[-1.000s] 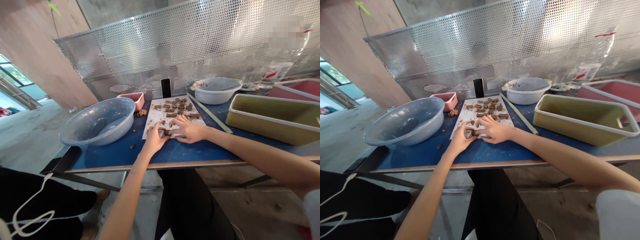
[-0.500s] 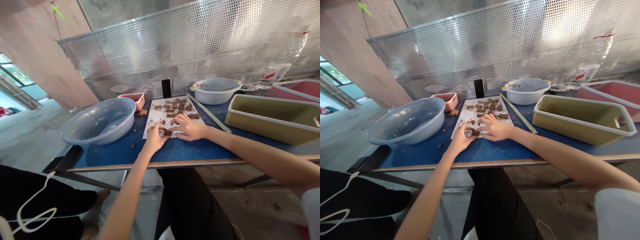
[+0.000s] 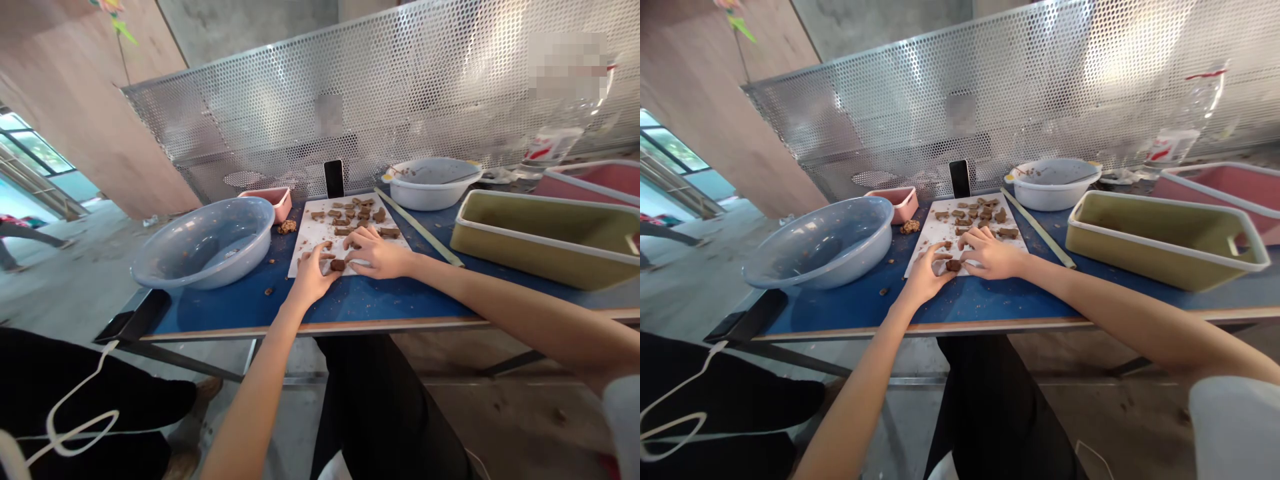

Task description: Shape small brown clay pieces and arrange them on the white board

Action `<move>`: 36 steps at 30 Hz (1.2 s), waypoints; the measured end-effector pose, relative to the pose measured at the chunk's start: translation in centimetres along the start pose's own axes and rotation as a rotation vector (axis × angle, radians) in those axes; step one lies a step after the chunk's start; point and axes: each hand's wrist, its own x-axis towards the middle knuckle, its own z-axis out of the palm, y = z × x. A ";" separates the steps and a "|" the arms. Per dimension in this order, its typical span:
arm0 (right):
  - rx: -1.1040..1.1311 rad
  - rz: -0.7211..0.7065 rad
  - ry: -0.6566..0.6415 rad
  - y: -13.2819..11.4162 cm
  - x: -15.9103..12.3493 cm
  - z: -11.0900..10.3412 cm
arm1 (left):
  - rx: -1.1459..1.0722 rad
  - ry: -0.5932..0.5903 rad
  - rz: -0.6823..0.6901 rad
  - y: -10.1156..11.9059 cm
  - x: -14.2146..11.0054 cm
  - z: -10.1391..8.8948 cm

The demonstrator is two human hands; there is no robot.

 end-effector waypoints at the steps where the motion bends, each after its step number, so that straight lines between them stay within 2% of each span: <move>1: -0.005 0.007 0.001 0.0 0.0 0.0 | 0.010 -0.011 -0.001 0.1 0.0 0.0; 3: -0.015 -0.004 0.007 0.1 0.0 -0.1 | 0.030 -0.031 -0.008 0.2 0.0 -0.1; 8: -0.028 0.023 0.026 0.0 0.0 -0.2 | 0.058 0.006 -0.054 0.2 0.2 -0.1; 15: -0.019 0.029 -0.102 -1.0 0.3 0.9 | 0.060 0.007 -0.050 0.0 0.3 0.0; 20: -0.018 0.051 -0.057 -0.9 0.2 0.7 | 0.075 0.012 -0.053 0.0 0.3 -0.2; 25: -0.070 0.038 -0.072 -0.9 0.2 0.4 | 0.093 0.040 -0.038 -0.1 0.2 -0.3; 36: -0.088 0.028 -0.022 -1.0 0.3 0.5 | 0.149 0.059 -0.045 -0.5 0.3 0.0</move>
